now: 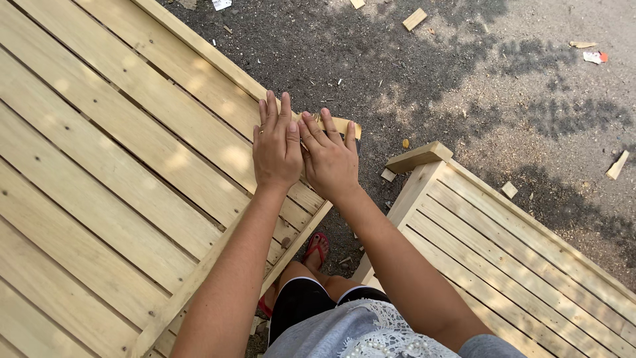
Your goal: The person sands the slatted surfaces and edges of unfinished wooden furniture pieces outdoors, rubbing a sanding block wrapped in sandpaper along the boards. They move between several furniture units, sanding different planks and corners one after another.
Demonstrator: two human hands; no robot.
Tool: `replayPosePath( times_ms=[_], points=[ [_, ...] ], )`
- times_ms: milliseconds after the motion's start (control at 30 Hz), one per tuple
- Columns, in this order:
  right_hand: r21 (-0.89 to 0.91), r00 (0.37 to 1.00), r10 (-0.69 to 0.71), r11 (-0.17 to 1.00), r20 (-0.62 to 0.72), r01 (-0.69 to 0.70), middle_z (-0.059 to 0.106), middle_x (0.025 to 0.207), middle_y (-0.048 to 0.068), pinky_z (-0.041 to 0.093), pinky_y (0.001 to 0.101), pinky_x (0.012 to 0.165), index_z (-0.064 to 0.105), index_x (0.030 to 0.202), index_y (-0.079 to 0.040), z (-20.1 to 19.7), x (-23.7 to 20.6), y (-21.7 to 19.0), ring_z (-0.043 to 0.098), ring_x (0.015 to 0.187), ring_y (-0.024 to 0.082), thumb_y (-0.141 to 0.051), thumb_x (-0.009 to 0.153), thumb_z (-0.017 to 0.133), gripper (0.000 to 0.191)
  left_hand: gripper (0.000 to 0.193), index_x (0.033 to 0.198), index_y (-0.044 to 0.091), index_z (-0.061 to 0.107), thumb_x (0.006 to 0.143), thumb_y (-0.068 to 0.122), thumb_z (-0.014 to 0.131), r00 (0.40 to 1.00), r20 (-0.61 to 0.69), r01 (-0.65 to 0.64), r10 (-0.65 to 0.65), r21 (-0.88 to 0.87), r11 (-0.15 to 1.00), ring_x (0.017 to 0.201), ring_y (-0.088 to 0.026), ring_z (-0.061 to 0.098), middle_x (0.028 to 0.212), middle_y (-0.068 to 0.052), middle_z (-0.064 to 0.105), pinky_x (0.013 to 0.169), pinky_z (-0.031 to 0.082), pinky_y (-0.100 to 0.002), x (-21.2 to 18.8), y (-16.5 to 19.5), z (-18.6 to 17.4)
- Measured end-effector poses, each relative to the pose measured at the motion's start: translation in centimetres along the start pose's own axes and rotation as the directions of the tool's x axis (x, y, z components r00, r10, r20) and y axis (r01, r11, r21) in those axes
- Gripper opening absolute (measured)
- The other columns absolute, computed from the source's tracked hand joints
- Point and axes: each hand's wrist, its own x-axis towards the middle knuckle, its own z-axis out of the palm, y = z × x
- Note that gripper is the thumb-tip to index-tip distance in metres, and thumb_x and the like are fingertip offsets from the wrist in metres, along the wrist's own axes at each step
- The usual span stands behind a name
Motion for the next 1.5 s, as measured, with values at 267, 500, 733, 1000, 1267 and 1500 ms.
replayPosePath(
  times_ms=[267, 500, 733, 1000, 1267, 1500],
  points=[
    [0.055, 0.995, -0.088, 0.995, 0.038, 0.086, 0.051, 0.157, 0.002, 0.025, 0.0648, 0.121, 0.057, 0.148, -0.02, 0.6, -0.8, 0.0, 0.036, 0.153, 0.03, -0.029, 0.104, 0.054, 0.045, 0.066, 0.162, 0.016, 0.037, 0.106, 0.053, 0.036, 0.992, -0.125, -0.041, 0.026, -0.117, 0.992, 0.159, -0.038, 0.023, 0.17, -0.018, 0.029, 0.122, 0.022, -0.066, 1.6, 0.3, -1.3],
    [0.051, 0.99, -0.138, 0.989, 0.01, 0.138, 0.047, 0.161, 0.007, 0.018, 0.0645, 0.122, 0.053, 0.152, -0.015, 4.1, 0.1, -2.8, 0.034, 0.154, 0.031, -0.027, 0.105, 0.054, 0.048, 0.055, 0.154, 0.017, 0.046, 0.104, 0.038, 0.041, 0.967, -0.03, 0.248, -0.253, -0.124, 0.961, 0.159, -0.036, 0.018, 0.169, -0.016, 0.029, 0.119, 0.004, -0.073, -4.5, -2.3, -5.9],
    [0.154, 0.961, -0.264, 0.956, 0.089, 0.248, 0.046, 0.161, 0.008, 0.021, 0.0644, 0.121, 0.051, 0.152, -0.013, 4.3, -6.2, -13.2, 0.033, 0.154, 0.033, -0.023, 0.103, 0.056, 0.051, 0.059, 0.156, 0.009, 0.04, 0.103, 0.034, 0.043, 0.929, -0.1, 0.371, -0.357, 0.226, 0.901, 0.156, -0.036, 0.014, 0.168, -0.02, 0.021, 0.117, 0.001, -0.073, -19.4, -9.0, -15.0],
    [0.269, 0.859, -0.493, 0.854, 0.141, 0.446, 0.045, 0.161, 0.01, 0.025, 0.0638, 0.12, 0.051, 0.151, -0.008, 4.7, -14.4, -28.2, 0.034, 0.153, 0.033, -0.021, 0.098, 0.059, 0.055, 0.059, 0.157, 0.008, 0.04, 0.103, 0.031, 0.043, 0.846, -0.259, 0.526, -0.466, 0.253, 0.812, 0.157, -0.038, 0.013, 0.169, -0.02, 0.019, 0.117, 0.003, -0.073, -30.8, -12.8, -24.8],
    [0.439, 0.66, -0.742, 0.634, 0.114, 0.637, 0.048, 0.156, 0.009, 0.028, 0.0603, 0.125, 0.054, 0.147, -0.006, 7.9, -21.4, -40.8, 0.037, 0.156, 0.027, -0.024, 0.095, 0.062, 0.056, 0.055, 0.157, 0.01, 0.041, 0.105, 0.03, 0.043, 0.783, -0.387, 0.596, -0.486, 0.244, 0.765, 0.159, -0.039, 0.013, 0.171, -0.02, 0.02, 0.118, 0.003, -0.073, -40.1, -15.5, -30.0],
    [0.226, 0.818, -0.57, 0.81, 0.081, 0.542, 0.062, 0.147, 0.003, 0.034, 0.0557, 0.117, 0.064, 0.139, -0.015, 3.8, -13.3, -32.9, 0.049, 0.144, 0.026, -0.021, 0.104, 0.055, 0.037, 0.059, 0.159, 0.005, 0.036, 0.105, 0.027, 0.045, 0.612, -0.486, 0.764, -0.624, 0.161, 0.625, 0.156, -0.045, 0.014, 0.168, -0.025, 0.017, 0.119, 0.009, -0.07, -48.1, -22.0, -35.6]
  ],
)
